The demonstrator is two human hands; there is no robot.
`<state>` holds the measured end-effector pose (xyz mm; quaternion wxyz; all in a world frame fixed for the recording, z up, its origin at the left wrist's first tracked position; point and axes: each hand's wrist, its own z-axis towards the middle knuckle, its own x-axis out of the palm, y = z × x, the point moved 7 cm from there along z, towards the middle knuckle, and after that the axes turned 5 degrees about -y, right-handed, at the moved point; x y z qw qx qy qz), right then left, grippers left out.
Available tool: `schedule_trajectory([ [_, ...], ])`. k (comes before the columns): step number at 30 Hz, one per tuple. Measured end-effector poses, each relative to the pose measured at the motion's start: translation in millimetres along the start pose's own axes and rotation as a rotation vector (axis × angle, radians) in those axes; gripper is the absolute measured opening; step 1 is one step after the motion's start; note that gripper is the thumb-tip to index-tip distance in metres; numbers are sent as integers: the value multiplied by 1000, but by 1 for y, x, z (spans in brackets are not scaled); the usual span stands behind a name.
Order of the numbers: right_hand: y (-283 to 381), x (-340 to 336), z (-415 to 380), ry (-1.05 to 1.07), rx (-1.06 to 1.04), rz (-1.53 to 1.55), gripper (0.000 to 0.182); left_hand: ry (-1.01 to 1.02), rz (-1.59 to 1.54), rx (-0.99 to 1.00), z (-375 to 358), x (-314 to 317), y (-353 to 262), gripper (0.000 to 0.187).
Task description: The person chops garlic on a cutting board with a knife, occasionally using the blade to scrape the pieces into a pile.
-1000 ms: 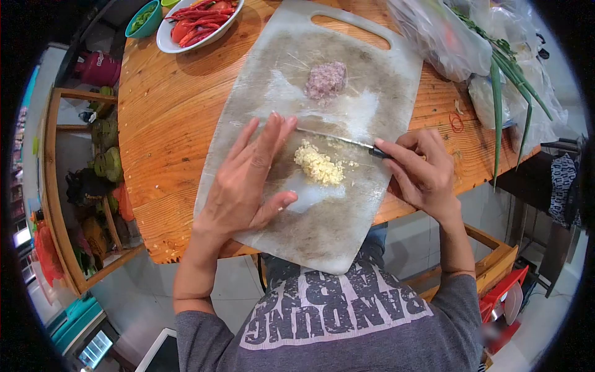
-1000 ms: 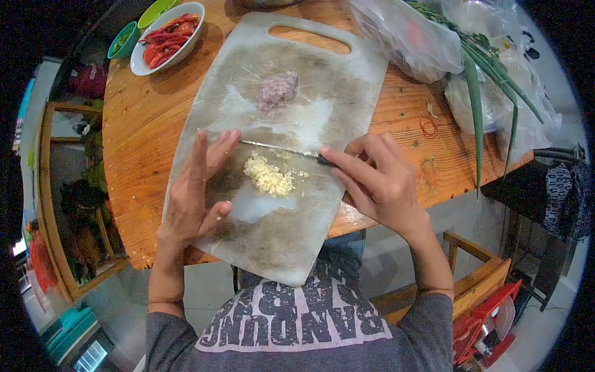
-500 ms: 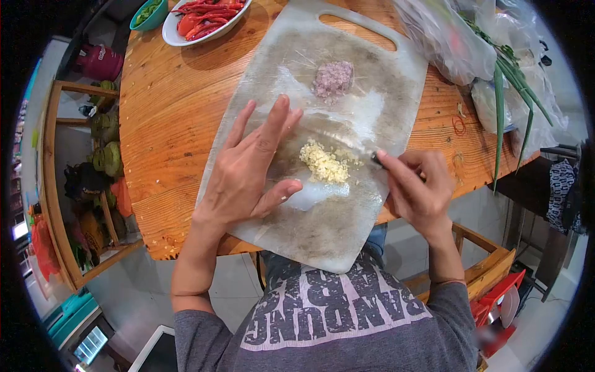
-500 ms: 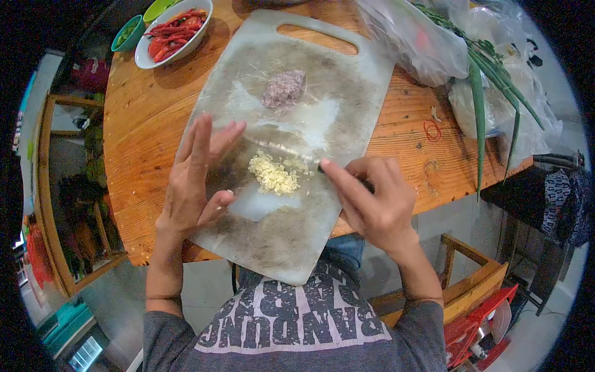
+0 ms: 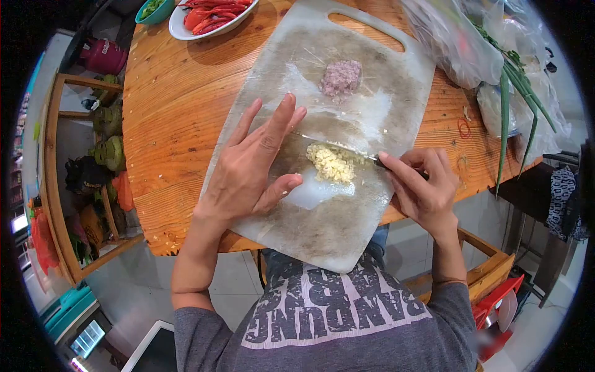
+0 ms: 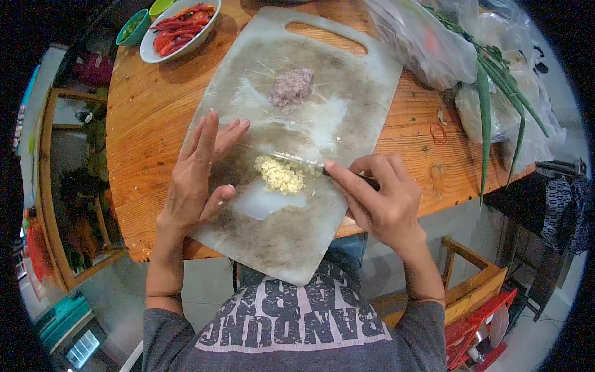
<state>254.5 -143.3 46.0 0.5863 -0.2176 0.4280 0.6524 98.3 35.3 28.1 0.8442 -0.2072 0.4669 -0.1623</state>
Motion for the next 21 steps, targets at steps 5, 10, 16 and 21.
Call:
schedule_trajectory([
  [5, 15, -20, -2, 32, 71, 82, 46, -20, -94, -27, -6, -3, 1, 93],
  [10, 34, -13, -15, 178, 48, 165, 46, -60, -55, 22, -10, -18, -9, 89],
  [16, 19, -4, -14, 119, 101, 145, 41, -53, 32, 11, -12, -16, -7, 85],
  [21, 4, -6, -10, 82, 111, 182, 42, -100, 68, -25, -11, -21, -5, 81],
])
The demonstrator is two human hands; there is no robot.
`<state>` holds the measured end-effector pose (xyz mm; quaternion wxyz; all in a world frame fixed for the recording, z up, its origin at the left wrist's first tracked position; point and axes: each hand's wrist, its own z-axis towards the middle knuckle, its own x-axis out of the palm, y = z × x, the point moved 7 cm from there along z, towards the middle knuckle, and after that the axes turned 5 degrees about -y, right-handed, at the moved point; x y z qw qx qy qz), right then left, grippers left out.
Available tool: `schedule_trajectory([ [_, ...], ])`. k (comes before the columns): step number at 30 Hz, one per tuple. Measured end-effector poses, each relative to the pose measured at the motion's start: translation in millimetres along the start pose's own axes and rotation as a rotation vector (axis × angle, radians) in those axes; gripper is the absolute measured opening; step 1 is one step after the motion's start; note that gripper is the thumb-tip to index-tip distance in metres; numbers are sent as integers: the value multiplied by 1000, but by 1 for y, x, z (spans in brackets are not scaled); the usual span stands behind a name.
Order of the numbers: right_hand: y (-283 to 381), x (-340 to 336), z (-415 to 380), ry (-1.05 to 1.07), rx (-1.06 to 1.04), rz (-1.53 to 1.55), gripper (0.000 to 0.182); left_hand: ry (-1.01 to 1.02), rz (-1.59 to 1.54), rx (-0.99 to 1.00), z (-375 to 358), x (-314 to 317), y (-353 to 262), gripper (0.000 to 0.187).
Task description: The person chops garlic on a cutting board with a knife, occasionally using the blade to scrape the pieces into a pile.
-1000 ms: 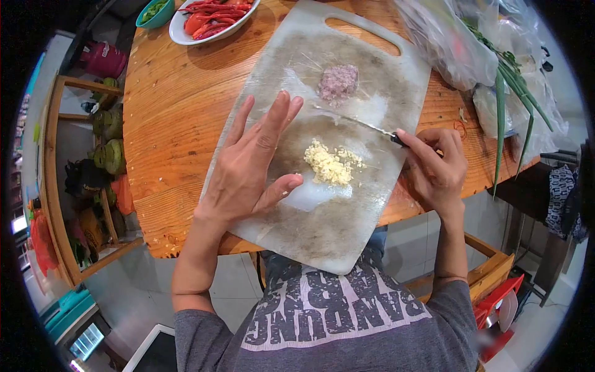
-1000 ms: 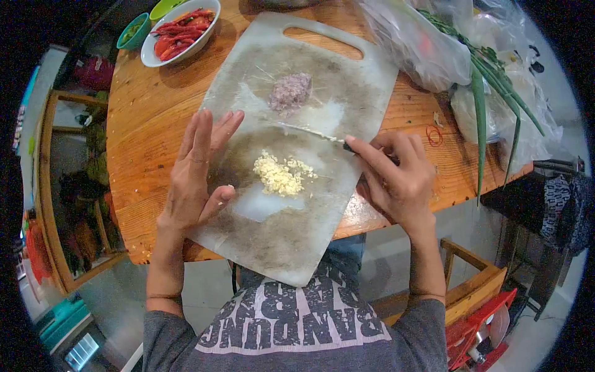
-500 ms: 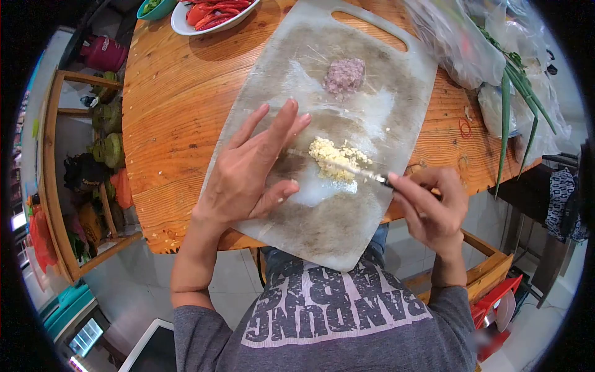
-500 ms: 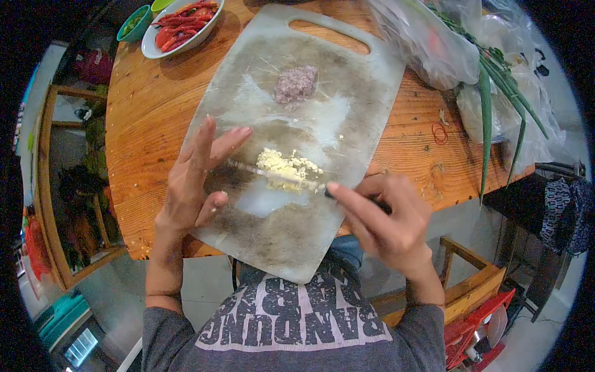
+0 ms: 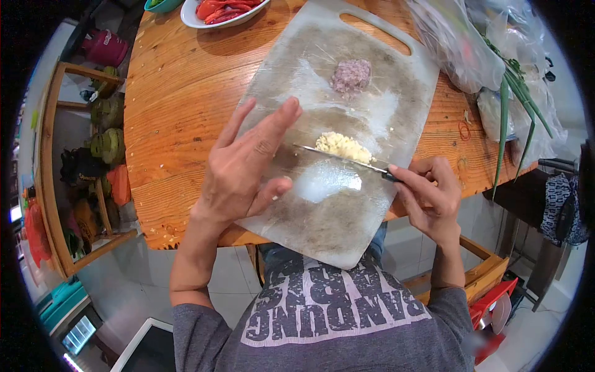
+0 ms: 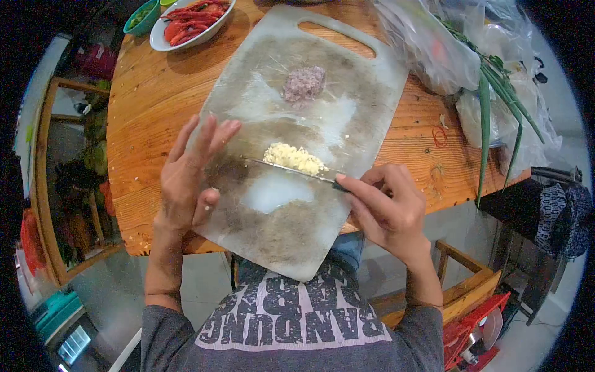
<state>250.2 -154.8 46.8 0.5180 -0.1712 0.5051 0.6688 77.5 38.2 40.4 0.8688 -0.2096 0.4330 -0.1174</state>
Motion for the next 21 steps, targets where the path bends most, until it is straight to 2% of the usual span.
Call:
schedule_trajectory([
  [5, 21, 2, 2, 41, 29, 26, 40, -232, -86, -105, -4, -14, 14, 78],
  [8, 32, 14, 2, 44, 20, 8, 39, -248, -81, -124, -4, -12, 16, 77],
  [13, 21, -7, -4, -6, 125, -80, 38, -135, 41, -81, -1, -12, 7, 76],
  [17, 2, -34, -13, -112, 290, 24, 35, -83, 39, -73, -1, -9, 6, 75],
  [21, -20, -43, -17, -263, 225, -150, 36, -84, 26, -72, -1, -7, 7, 74],
])
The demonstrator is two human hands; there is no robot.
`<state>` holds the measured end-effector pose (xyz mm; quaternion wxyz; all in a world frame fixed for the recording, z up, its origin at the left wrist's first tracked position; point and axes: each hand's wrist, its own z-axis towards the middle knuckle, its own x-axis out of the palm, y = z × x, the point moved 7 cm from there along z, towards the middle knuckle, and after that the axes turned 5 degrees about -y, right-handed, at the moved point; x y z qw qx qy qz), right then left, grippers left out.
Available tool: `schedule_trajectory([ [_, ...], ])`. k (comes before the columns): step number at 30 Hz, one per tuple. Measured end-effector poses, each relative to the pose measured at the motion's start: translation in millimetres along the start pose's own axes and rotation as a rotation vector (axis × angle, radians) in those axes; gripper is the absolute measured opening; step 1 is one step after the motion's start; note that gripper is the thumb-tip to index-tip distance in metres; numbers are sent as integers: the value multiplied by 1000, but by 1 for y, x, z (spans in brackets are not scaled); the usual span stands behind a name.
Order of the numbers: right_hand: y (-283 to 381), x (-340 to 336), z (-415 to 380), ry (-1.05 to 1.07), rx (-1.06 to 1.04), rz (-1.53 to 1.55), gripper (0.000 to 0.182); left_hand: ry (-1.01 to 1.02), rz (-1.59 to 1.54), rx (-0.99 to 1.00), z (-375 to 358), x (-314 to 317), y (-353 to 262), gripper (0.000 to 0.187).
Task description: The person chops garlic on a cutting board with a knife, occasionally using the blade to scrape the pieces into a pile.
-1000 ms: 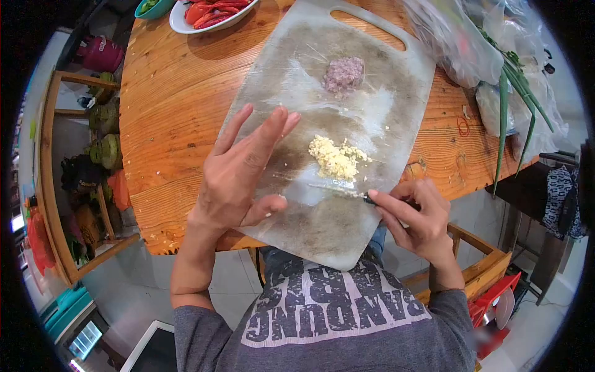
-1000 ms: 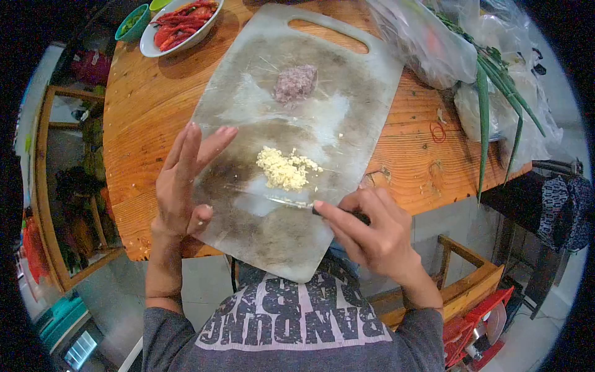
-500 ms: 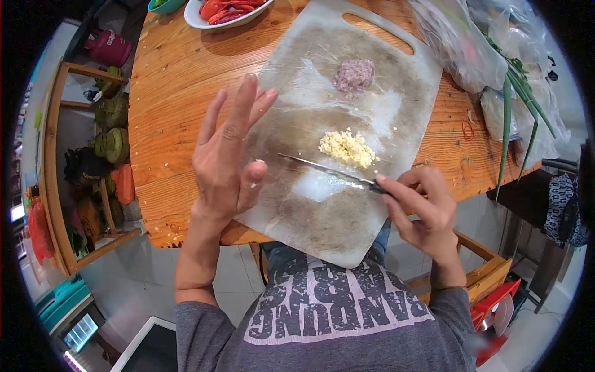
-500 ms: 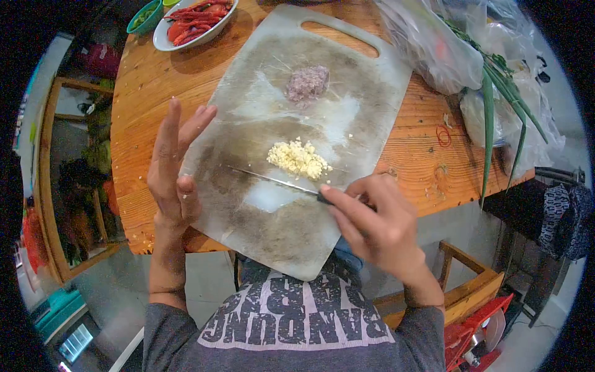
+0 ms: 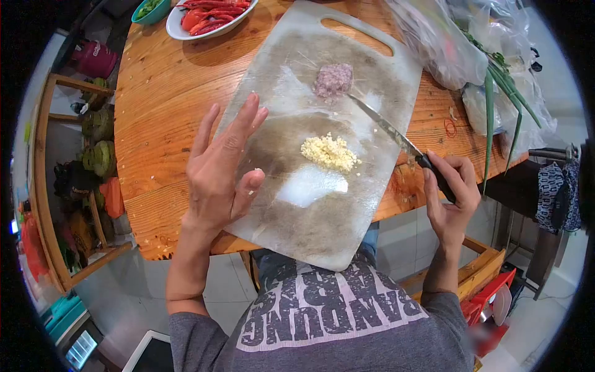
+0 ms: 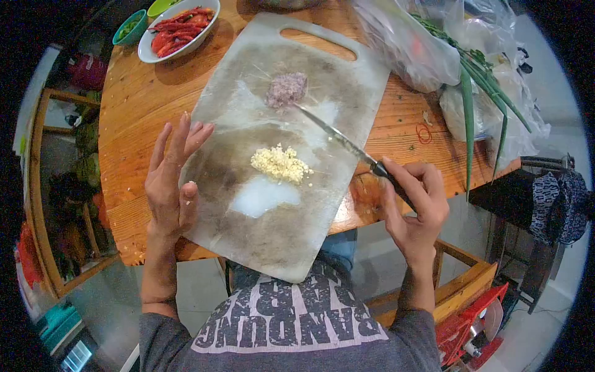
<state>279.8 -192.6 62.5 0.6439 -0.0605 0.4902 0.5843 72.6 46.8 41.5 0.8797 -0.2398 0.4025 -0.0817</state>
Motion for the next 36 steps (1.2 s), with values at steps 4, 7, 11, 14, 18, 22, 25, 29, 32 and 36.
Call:
schedule_trajectory([
  [4, -13, 9, -6, -34, -47, -76, 37, 6, -6, 4, 0, 2, 1, 73],
  [7, -14, 13, -7, -25, -90, -96, 38, 17, -3, -5, -1, 2, 0, 73],
  [11, -7, 19, -10, -12, -108, -59, 37, 19, 2, -5, 0, 1, 1, 74],
  [14, 8, 30, -11, 37, -121, 12, 36, 17, 9, 8, -2, 1, 3, 73],
  [18, 19, 36, -4, 25, -157, 33, 35, 21, 10, -1, -2, 1, 3, 73],
  [22, 8, 32, 8, -16, -170, -43, 39, 22, 12, -1, -2, 1, 3, 73],
  [25, 2, 32, 11, -4, -179, -77, 39, 28, 19, 6, -3, 2, 3, 73],
  [29, 4, 35, 11, 29, -191, -73, 39, 27, 20, 11, -2, 1, 2, 73],
  [32, 13, 34, 8, 96, -192, -34, 39, 46, 22, -11, -1, 2, 2, 73],
  [36, 10, 28, 12, 49, -184, -13, 37, 49, 12, -2, -2, 4, 2, 73],
])
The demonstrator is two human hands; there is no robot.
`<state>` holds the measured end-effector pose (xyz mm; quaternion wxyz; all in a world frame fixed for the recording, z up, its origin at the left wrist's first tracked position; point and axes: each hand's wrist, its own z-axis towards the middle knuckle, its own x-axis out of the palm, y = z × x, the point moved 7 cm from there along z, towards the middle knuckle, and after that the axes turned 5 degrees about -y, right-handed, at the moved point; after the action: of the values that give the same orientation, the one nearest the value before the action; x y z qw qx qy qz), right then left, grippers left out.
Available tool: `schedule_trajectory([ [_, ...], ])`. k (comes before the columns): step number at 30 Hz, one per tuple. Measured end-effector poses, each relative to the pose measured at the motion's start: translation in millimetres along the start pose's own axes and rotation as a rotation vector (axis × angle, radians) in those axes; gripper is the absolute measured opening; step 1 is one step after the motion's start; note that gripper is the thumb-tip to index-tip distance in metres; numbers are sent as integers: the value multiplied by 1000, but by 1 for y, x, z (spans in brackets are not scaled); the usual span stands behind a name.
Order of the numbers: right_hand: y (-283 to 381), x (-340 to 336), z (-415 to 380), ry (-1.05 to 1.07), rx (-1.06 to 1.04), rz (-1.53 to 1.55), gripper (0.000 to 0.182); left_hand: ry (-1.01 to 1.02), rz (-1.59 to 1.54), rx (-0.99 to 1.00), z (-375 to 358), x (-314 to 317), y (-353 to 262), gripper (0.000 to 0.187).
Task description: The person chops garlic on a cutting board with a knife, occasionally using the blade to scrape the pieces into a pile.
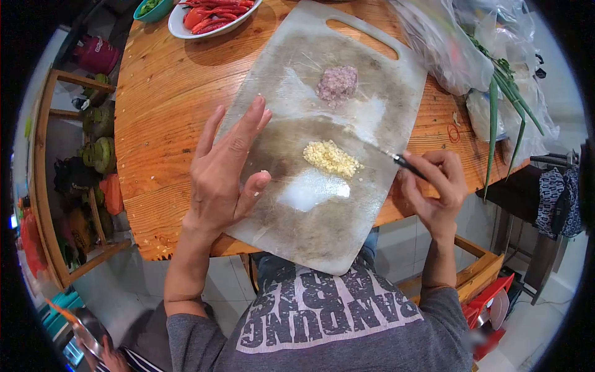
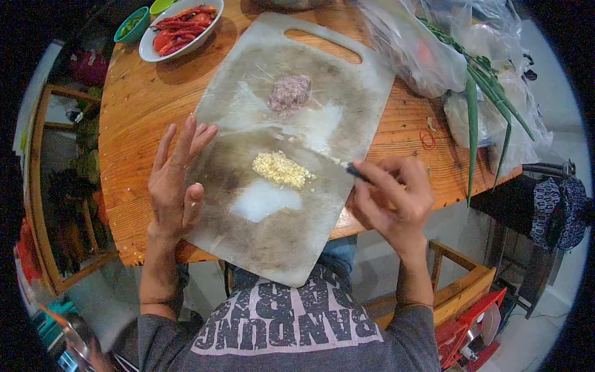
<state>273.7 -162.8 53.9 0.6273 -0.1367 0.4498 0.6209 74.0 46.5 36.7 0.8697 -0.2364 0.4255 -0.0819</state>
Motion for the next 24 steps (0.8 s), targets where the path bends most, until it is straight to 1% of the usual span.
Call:
schedule_trajectory([
  [2, -11, -1, 0, -47, 7, -25, 36, -4, 2, 7, 0, 0, -1, 73],
  [5, -12, 3, -2, -14, 0, -30, 36, -2, -3, -1, 1, 0, 0, 73],
  [8, 0, 5, -3, 56, -36, -14, 37, -10, -6, -6, 0, 0, 1, 73],
  [11, 0, 1, -5, 39, 29, 72, 37, 10, -22, -18, 2, 1, 0, 74],
  [14, -9, -4, 0, 95, 52, 227, 34, 0, -23, -11, 3, 1, -2, 74],
  [17, -15, 0, 10, 289, -84, 262, 31, -12, -27, -12, 2, 0, -1, 74],
  [21, -19, 6, 16, 419, -200, 205, 30, -38, -10, 11, 1, -1, 1, 72],
  [24, -15, 13, 23, 488, -270, 237, 31, -41, -7, 28, 2, -3, 0, 70],
])
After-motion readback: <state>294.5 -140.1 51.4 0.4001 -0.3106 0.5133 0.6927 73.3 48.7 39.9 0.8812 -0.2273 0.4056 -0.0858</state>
